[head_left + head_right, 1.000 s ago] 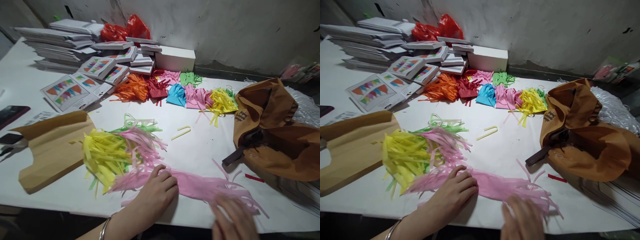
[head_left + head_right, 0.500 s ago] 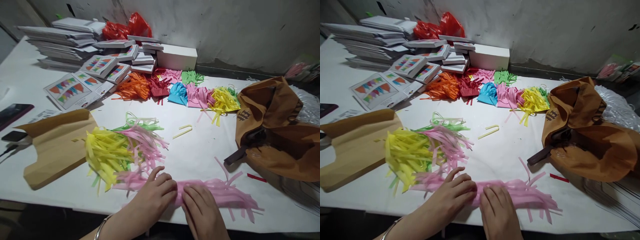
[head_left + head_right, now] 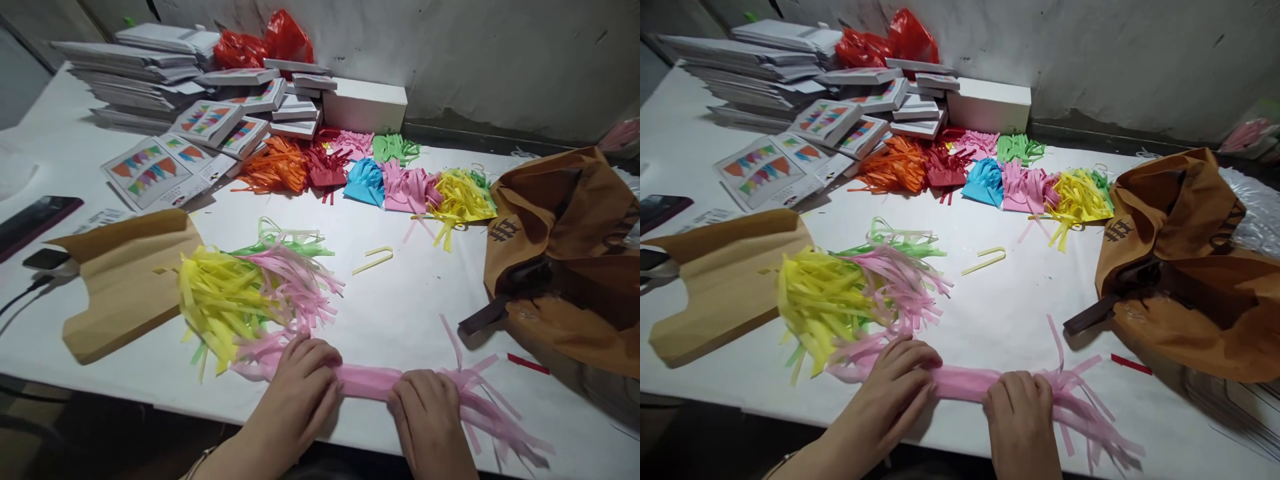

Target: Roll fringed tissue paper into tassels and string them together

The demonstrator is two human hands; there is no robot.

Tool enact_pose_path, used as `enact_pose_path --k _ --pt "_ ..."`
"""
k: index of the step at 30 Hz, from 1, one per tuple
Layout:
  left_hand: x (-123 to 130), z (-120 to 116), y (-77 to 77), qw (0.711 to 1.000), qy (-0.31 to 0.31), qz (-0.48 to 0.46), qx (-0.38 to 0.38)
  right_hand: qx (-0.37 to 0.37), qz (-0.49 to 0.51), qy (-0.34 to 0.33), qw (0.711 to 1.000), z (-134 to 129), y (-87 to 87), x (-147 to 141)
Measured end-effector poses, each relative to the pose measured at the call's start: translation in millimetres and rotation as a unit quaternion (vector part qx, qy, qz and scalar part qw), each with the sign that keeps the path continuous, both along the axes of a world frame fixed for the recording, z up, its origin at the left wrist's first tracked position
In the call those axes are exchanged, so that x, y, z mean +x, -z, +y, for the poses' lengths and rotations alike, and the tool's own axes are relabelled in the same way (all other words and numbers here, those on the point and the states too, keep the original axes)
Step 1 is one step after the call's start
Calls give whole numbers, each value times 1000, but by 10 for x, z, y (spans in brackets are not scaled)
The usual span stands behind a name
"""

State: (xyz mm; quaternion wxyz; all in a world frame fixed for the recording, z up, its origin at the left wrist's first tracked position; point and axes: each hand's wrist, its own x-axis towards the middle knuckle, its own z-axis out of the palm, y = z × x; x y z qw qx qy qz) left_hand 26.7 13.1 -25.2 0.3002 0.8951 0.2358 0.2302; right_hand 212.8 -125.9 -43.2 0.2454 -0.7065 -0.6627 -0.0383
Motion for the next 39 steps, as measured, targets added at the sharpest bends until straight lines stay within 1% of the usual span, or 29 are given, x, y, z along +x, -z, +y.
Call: enact_pose_path --k 3,6,9,10,12,14,15,18,20,22,26,30,32,36,39 --pt "73 -1 -16 997 -46 41 48 -14 -40 50 998 73 23 -27" --pt "171 15 -44 984 -87 111 107 -9 -50 87 995 133 33 -39" --pt "232 23 -44 973 -103 150 142 45 -64 117 990 153 14 -43" --pt "236 23 -37 973 -101 152 144 70 -67 108 989 148 5 -47" --pt "221 25 -19 977 -84 137 139 96 -54 47 993 124 -10 -63" --pt "188 33 -9 985 -43 107 130 94 -18 -15 995 97 -19 -89" --pt "169 41 -11 987 -16 95 126 88 -4 -28 996 88 -23 -104" --pt "118 81 -47 988 57 87 112 78 13 -5 997 85 -42 -150" --pt "90 113 -78 986 83 93 107 75 19 4 997 102 -57 -187" --pt "69 138 -92 985 94 90 114 77 23 6 997 125 -60 -233" --pt "56 142 -50 984 92 62 136 68 14 -6 998 162 -27 -317" --pt "56 119 1 987 100 53 117 68 11 -20 997 133 28 -319" --pt "42 116 10 989 96 45 101 69 18 -15 997 90 58 -288" --pt "12 87 10 996 50 33 68 53 18 23 998 19 88 -201" --pt "29 18 -3 997 -2 41 67 17 -7 76 997 39 57 -157"
